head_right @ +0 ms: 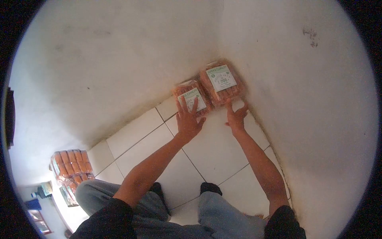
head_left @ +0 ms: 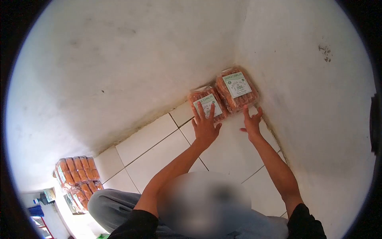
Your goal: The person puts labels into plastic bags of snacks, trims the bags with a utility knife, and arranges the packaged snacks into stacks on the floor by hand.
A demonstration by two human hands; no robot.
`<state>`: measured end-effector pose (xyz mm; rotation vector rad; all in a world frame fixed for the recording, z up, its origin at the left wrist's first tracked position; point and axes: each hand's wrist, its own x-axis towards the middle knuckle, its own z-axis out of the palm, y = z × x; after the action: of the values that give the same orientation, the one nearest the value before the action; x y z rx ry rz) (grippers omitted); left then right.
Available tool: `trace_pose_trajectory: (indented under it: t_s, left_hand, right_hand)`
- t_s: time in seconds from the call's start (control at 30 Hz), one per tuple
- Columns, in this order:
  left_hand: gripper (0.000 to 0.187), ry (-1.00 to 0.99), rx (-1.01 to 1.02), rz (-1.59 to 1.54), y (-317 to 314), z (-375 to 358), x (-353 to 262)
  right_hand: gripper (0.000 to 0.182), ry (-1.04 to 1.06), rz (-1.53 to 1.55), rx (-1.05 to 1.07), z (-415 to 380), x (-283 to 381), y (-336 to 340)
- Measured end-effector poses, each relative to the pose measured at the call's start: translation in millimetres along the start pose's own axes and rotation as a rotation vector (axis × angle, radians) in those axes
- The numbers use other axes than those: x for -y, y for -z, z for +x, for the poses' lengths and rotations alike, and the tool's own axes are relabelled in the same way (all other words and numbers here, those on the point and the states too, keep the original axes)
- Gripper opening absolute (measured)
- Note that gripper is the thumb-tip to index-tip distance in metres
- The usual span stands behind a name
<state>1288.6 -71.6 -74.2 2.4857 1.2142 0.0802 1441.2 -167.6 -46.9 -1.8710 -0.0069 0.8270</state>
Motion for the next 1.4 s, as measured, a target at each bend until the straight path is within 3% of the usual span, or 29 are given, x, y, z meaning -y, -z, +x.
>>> trace_pose_trajectory:
  t_s: [0.03,0.1,0.17,0.3,0.33,0.4,0.5,0.57,0.6,0.63,0.67,0.7,0.73,0.8,0.87,0.9,0.97,1.0,1.07,1.1,1.17,1.2,1.3,1.4]
  left_hand:
    - [0.086,-0.037,-0.009,0.002,-7.0,-2.1,-0.3]
    - [0.081,-0.075,-0.018,0.007,-20.4,1.2,0.3]
    - [0.068,-0.112,-0.096,0.102,-32.3,6.5,3.9]
    - [0.073,-0.093,-0.050,0.034,-26.6,16.8,3.3]
    - [0.073,-0.081,-0.001,0.032,-20.3,13.6,-0.1]
    - [0.073,-0.065,0.041,0.031,-14.4,15.1,0.1]
    - [0.074,-0.130,0.051,-0.065,-10.2,15.5,24.9]
    - [0.067,-0.337,0.164,-0.109,29.8,16.3,56.9]
    - [0.067,-0.261,0.138,-0.086,57.3,9.2,80.4]
    - [0.062,-0.337,0.235,-0.034,89.7,-6.6,106.3]
    - [0.058,-0.411,0.326,0.013,127.1,-24.2,125.7]
    - [0.045,-0.276,0.428,0.132,178.4,-50.8,136.6]
    - [0.045,-0.181,0.395,0.131,211.0,-74.7,167.2]
    - [0.031,-0.018,0.452,0.137,275.5,-121.7,228.8]
    - [0.022,0.156,0.168,0.005,324.1,-178.8,313.1]
    - [0.019,0.137,-0.081,-0.048,343.8,-211.0,358.1]
    - [0.024,0.504,-0.475,0.125,369.7,-276.8,450.3]
    - [0.028,0.541,-0.750,0.152,379.7,-308.4,480.3]
    - [0.042,0.917,-0.956,0.179,398.6,-367.9,552.3]
    - [0.042,0.929,-0.966,0.164,398.6,-387.6,583.6]
    - [0.067,1.087,-1.078,0.056,391.1,-417.9,644.4]
    - [0.067,1.093,-1.092,0.044,389.2,-423.8,669.1]
    - [0.086,1.148,-0.805,-0.210,380.3,-441.6,733.9]
    - [0.078,1.149,-0.833,-0.110,395.6,-436.6,699.3]
  right_hand:
    - [0.086,0.001,0.003,0.001,4.1,-3.1,-0.4]
    - [0.108,-0.104,0.317,0.266,24.3,-16.5,-4.6]
    - [0.105,-0.041,0.398,0.335,44.5,-22.9,-13.6]
    - [0.101,-0.009,0.440,0.449,61.4,-30.1,-12.8]
    - [0.101,-0.010,0.439,0.455,54.3,-26.8,-14.0]
    - [0.092,0.011,0.316,0.193,40.1,-17.0,-15.4]
    - [0.087,0.062,0.346,0.244,53.2,-33.2,-12.8]
    - [0.087,0.169,0.297,0.268,63.0,-66.3,-3.9]
    - [0.085,0.058,0.329,0.167,53.9,-72.9,-1.6]
    - [0.067,-0.058,0.347,0.140,47.9,-87.6,-1.0]
    - [0.064,-0.134,0.195,0.173,17.9,-78.9,0.3]
    - [0.061,-0.114,-0.046,0.337,-4.9,-81.8,2.0]
    - [0.056,-0.131,-0.196,0.493,-19.0,-86.8,-2.4]
    - [0.047,-0.199,-0.398,0.642,-47.1,-90.0,-19.3]
    - [0.044,-0.193,-0.487,0.788,-72.4,-83.0,-56.0]
    - [0.043,-0.190,-0.569,0.928,-86.9,-79.0,-77.8]
    - [0.040,-0.142,-0.722,1.127,-121.2,-65.2,-123.1]
    - [0.040,-0.123,-0.738,1.130,-139.2,-56.6,-155.4]
    - [0.037,0.050,-0.886,1.326,-181.3,-45.1,-218.2]
    - [0.035,0.097,-0.906,1.377,-202.6,-38.7,-253.0]
    - [0.035,0.150,-0.907,1.453,-251.9,-34.8,-329.3]
    - [0.037,0.169,-0.892,1.478,-277.5,-31.9,-368.1]
    - [0.054,0.318,-0.747,1.544,-368.3,-34.2,-474.6]
    - [0.076,0.376,-0.690,1.607,-457.8,-39.2,-556.3]
